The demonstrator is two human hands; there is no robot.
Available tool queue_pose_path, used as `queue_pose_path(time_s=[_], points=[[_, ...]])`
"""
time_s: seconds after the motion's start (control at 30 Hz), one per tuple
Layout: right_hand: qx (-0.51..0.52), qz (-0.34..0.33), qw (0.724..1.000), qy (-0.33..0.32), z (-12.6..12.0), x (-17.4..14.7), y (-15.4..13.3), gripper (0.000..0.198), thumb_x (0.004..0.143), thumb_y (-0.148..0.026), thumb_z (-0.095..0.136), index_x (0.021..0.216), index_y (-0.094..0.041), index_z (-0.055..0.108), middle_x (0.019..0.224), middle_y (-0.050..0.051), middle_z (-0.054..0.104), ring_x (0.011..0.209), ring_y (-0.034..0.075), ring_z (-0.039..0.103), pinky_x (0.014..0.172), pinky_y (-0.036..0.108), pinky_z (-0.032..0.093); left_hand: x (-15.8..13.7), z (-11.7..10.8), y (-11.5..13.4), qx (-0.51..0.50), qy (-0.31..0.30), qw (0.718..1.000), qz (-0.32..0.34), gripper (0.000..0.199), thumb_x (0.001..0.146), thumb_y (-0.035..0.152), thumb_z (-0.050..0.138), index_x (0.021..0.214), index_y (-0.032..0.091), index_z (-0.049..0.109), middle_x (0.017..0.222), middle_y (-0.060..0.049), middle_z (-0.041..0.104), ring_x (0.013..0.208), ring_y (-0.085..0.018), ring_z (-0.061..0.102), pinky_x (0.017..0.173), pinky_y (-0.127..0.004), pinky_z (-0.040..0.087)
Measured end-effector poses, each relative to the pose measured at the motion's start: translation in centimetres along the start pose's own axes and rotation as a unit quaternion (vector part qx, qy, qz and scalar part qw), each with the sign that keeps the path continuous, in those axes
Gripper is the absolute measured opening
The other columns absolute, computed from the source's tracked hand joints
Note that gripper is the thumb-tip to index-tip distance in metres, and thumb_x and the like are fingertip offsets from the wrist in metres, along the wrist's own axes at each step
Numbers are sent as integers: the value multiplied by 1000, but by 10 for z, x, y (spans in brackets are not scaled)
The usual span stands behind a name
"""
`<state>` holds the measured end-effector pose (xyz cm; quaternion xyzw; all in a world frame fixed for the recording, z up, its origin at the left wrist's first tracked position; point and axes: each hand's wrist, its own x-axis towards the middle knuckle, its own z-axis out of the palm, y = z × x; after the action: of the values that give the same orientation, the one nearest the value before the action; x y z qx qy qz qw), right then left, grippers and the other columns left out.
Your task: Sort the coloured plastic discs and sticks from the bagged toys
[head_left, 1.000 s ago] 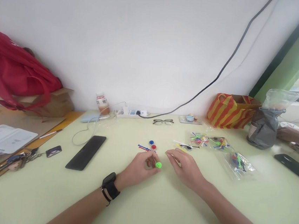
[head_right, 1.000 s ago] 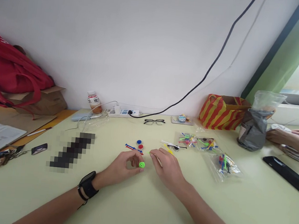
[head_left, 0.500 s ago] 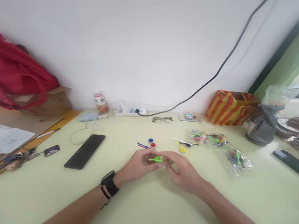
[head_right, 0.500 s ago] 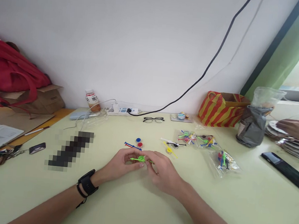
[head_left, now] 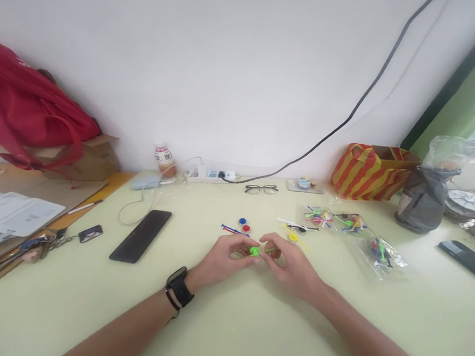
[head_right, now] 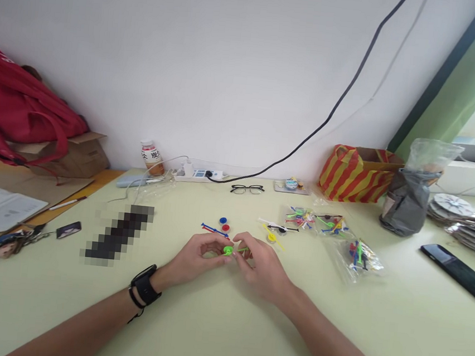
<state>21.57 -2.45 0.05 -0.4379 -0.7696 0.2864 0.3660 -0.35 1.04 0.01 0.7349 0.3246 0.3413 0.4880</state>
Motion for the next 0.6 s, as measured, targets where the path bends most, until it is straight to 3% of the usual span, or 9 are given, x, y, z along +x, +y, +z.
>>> queue_pose_path(time_s=[0.3,0.47,0.6], points=[[-53,5,998,33,-2,2,8,16,97,-32,59,111,-24,62,81,1,69,72,17,63,68,31,52,1,-2,-3,30,50,998,30,24,89,37,78,103,18,77,103,-8,76,97,-22,72,91,-36,60],[-24,16,999,20,-2,2,11,15,97,-32,60,109,-23,63,79,1,68,70,17,62,67,30,52,2,-2,-6,27,34,998,40,22,89,36,77,99,17,78,104,-9,76,99,-22,71,95,-37,59],[-13,25,999,18,0,2,11,15,96,-31,61,108,-23,65,78,0,66,68,16,60,66,29,51,1,-4,-4,35,19,999,37,21,89,37,77,94,16,76,101,-9,77,91,-20,71,90,-34,59]])
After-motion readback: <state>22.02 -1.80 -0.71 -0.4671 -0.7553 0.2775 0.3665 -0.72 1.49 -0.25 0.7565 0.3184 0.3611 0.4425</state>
